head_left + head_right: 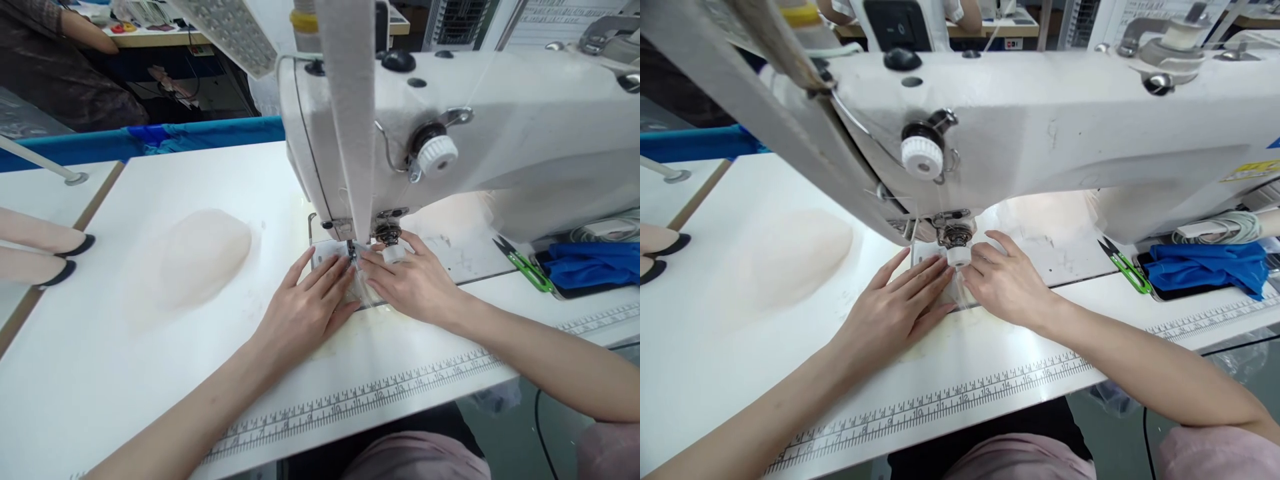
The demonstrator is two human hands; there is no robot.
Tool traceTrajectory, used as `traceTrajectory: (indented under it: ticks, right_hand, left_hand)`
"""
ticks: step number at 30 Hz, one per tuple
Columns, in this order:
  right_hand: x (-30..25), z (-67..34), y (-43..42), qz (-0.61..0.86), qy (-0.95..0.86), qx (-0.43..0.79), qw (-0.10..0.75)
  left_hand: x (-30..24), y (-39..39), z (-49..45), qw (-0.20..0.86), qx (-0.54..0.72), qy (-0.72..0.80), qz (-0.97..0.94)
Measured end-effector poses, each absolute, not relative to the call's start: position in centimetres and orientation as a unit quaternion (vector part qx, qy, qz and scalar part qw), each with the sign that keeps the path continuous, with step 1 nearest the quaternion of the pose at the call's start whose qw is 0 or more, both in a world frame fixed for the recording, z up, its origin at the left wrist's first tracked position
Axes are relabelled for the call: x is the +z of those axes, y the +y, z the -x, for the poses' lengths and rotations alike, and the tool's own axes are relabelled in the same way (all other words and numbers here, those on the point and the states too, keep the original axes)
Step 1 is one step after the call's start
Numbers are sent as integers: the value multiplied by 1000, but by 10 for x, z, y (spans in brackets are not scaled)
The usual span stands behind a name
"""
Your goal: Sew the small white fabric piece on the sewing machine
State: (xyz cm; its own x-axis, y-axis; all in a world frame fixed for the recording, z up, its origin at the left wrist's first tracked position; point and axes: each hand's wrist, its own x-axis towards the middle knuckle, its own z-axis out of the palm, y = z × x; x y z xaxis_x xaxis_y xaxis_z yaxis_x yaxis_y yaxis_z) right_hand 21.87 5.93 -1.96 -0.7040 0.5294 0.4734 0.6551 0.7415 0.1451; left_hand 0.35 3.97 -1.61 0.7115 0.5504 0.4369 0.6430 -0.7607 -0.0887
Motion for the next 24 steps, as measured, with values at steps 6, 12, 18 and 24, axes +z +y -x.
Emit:
traceTrajectory:
  ticks: [6, 12, 18, 24]
  right_hand:
    - [-11, -223, 53, 272, -929, -94, 235]
    - [-8, -226, 53, 270, -933, -13, 237]
    - [-10, -221, 47, 254, -930, -120, 235]
    - [-12, -220, 46, 236, -929, -119, 258]
  left_hand:
    - [-11, 33, -2, 129, -214, -213, 945]
    - [-15, 31, -2, 25, -271, -331, 903]
    - [-15, 28, -6, 86, -216, -331, 915]
    - [-15, 26, -4, 155, -166, -310, 923]
